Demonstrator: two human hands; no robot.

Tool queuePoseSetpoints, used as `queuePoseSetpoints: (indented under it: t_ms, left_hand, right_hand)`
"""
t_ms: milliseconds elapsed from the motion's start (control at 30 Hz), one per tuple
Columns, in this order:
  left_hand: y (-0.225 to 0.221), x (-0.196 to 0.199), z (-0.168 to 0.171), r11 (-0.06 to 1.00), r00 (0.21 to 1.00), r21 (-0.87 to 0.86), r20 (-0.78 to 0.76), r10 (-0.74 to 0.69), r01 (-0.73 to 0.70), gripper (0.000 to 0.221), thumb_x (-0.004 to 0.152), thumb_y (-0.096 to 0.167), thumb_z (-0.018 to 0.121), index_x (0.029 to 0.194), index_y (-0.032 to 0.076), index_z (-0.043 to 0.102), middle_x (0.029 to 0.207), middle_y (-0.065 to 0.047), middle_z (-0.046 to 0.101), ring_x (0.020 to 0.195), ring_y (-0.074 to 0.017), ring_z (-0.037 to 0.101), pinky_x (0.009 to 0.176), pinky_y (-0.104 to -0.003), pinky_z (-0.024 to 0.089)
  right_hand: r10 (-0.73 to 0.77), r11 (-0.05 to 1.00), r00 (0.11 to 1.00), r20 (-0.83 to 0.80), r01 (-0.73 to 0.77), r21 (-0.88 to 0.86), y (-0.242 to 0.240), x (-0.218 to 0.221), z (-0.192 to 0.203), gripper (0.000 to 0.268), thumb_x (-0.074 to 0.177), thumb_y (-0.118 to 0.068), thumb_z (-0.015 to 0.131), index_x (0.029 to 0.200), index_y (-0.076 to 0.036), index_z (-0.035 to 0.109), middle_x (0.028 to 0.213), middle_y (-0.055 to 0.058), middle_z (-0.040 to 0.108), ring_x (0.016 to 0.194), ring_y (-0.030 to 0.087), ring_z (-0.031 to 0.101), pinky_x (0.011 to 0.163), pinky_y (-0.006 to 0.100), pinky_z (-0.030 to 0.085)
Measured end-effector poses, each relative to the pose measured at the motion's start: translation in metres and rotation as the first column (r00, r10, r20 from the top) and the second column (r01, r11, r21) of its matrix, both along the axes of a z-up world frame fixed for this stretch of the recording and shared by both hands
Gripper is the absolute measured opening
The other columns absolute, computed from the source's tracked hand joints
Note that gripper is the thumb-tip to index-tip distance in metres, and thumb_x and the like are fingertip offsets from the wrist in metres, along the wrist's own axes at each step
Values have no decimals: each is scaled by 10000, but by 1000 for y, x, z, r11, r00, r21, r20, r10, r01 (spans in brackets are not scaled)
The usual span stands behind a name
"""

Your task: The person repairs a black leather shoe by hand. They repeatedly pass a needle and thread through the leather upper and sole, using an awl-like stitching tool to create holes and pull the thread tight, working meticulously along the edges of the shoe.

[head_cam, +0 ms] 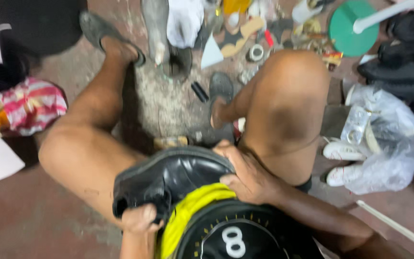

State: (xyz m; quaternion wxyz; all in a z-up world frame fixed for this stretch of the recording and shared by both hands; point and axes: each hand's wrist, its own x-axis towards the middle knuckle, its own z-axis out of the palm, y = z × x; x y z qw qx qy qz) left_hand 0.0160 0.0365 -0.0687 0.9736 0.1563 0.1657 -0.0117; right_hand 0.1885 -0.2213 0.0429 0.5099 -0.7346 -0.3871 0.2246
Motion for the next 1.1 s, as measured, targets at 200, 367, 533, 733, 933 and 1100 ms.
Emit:
queuePoseSetpoints:
  t_ms: [200,367,533,733,933,1100]
  left_hand:
    - [-9,-1,30,997,999,65,4,32,-32,721,780,98,829,1369,-185,523,1255,-305,661,1104,-411,678,1007,-521,525]
    - [-13,17,61,990,999,133,21,50,-53,787,768,151,875,1399,-163,525,1307,-288,653,1180,-402,659,1081,-524,510]
    - [-10,23,62,993,998,105,-4,56,-55,852,758,233,892,1421,-145,512,1361,-278,636,1259,-407,626,1133,-523,463]
    - [-17,22,72,994,995,72,-59,85,-81,866,787,268,865,1441,-158,489,1390,-288,606,1282,-422,610,1165,-546,443]
    - [-32,23,92,995,995,-11,-31,99,-99,961,803,380,838,1481,-175,442,1393,-318,596,1249,-433,620,1122,-558,464]
    - [-55,19,91,992,993,-58,-35,109,-111,963,796,392,826,1476,-170,439,1402,-332,580,1254,-436,607,1109,-547,460]
  right_hand:
    - [-21,994,994,-107,9,-107,5,-13,-3,594,891,-229,765,1317,18,431,1228,222,604,1060,397,671,898,455,532]
    - [-81,976,988,-130,53,-212,15,-7,6,540,893,-219,745,1299,5,470,1174,207,641,1036,363,693,883,435,533]
    - [-138,963,967,-216,80,-257,26,7,7,489,909,-213,722,1285,-1,491,1100,185,687,1023,321,716,885,407,540]
    - [-95,978,953,-289,35,-204,27,19,23,506,923,-171,646,1361,15,474,1163,184,685,1070,277,699,935,396,523]
    - [-81,996,970,-227,70,-52,22,24,40,429,1003,-148,586,1405,-1,547,1265,164,684,1178,266,681,1041,379,509]
    - [-249,891,959,-135,172,-420,23,19,48,423,864,-178,745,1250,-47,633,999,79,736,558,139,661,561,295,519]
